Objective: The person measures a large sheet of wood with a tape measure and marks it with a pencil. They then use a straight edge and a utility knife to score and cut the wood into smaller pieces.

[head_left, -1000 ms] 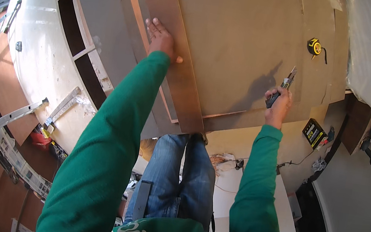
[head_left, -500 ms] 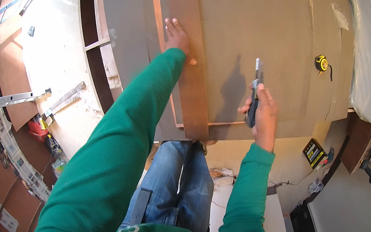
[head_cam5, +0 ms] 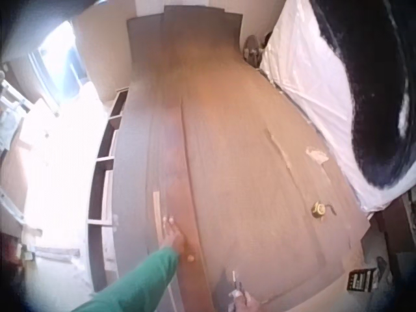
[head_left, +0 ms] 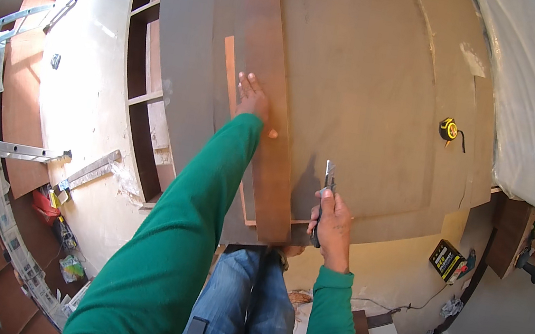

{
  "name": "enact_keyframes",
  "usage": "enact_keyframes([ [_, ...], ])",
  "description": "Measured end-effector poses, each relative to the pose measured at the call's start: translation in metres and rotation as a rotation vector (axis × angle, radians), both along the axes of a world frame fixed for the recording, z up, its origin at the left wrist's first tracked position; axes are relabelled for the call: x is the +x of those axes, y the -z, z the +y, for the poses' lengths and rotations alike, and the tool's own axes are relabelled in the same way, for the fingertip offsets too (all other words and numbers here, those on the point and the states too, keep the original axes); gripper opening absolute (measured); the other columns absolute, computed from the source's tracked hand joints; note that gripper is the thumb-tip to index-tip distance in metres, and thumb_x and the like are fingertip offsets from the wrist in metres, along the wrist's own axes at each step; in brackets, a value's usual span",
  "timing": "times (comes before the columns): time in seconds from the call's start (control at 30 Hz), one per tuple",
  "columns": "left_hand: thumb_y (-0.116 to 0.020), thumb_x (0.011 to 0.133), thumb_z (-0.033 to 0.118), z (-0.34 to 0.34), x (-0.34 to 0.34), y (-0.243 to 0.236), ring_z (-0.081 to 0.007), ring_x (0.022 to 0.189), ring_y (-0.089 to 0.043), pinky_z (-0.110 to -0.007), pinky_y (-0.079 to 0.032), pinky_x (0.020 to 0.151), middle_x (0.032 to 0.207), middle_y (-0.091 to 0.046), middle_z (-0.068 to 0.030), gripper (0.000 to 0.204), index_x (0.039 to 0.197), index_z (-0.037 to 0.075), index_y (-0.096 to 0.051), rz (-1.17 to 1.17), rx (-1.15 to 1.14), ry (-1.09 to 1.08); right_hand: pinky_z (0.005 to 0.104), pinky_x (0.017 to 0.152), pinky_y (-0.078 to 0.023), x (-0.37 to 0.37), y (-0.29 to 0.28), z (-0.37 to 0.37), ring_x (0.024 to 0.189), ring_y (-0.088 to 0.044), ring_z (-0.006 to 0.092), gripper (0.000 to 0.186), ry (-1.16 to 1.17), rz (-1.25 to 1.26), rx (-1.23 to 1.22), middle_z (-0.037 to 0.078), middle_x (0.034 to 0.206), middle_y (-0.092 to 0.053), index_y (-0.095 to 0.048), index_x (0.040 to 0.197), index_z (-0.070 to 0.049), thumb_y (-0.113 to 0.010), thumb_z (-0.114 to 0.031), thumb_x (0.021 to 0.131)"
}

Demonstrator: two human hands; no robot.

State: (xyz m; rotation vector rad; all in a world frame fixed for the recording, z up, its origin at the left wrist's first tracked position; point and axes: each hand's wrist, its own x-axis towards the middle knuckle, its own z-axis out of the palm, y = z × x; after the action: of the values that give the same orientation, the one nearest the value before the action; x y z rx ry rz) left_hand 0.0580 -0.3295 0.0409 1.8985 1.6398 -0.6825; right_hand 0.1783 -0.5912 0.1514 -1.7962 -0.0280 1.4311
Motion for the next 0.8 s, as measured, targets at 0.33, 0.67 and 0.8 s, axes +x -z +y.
enact_keyframes([
  [0.33,-0.105,0.05,0.037,0.0,0.007,-0.011,-0.0406,0.159,-0.008,-0.043,-0.042,0.118,0.166,0.019,-0.0319,0.17,0.157,-0.007,0.019,0.025,-0.029,-0.023,0.0257,0.052,-0.047,0.0,0.013,0.054,0.056,-0.053,0.0088,0.039,-0.05,-0.08,0.127,0.0,0.07,-0.052,-0.057,0.109,-0.003,-0.048,-0.04,0.111],
  [0.67,-0.103,0.054,0.032,0.0,0.008,-0.013,-0.0367,0.16,-0.007,-0.045,-0.049,0.113,0.168,0.021,-0.0253,0.164,0.158,-0.004,0.019,0.008,-0.049,-0.088,0.0339,0.061,-0.051,0.009,0.027,0.146,0.065,-0.064,0.0148,0.038,-0.283,-0.425,0.076,0.006,0.072,-0.064,-0.058,0.098,-0.002,-0.054,-0.039,0.108],
  [0.8,-0.103,0.055,0.03,0.003,0.011,-0.024,-0.0357,0.16,-0.008,-0.043,-0.049,0.113,0.169,0.019,-0.0251,0.163,0.159,-0.004,0.018,0.004,-0.077,-0.094,0.0356,0.058,-0.051,0.007,0.031,0.172,0.058,-0.064,0.0178,0.04,-0.264,-0.379,0.089,0.009,0.071,-0.065,-0.057,0.097,-0.002,-0.051,-0.039,0.109],
])
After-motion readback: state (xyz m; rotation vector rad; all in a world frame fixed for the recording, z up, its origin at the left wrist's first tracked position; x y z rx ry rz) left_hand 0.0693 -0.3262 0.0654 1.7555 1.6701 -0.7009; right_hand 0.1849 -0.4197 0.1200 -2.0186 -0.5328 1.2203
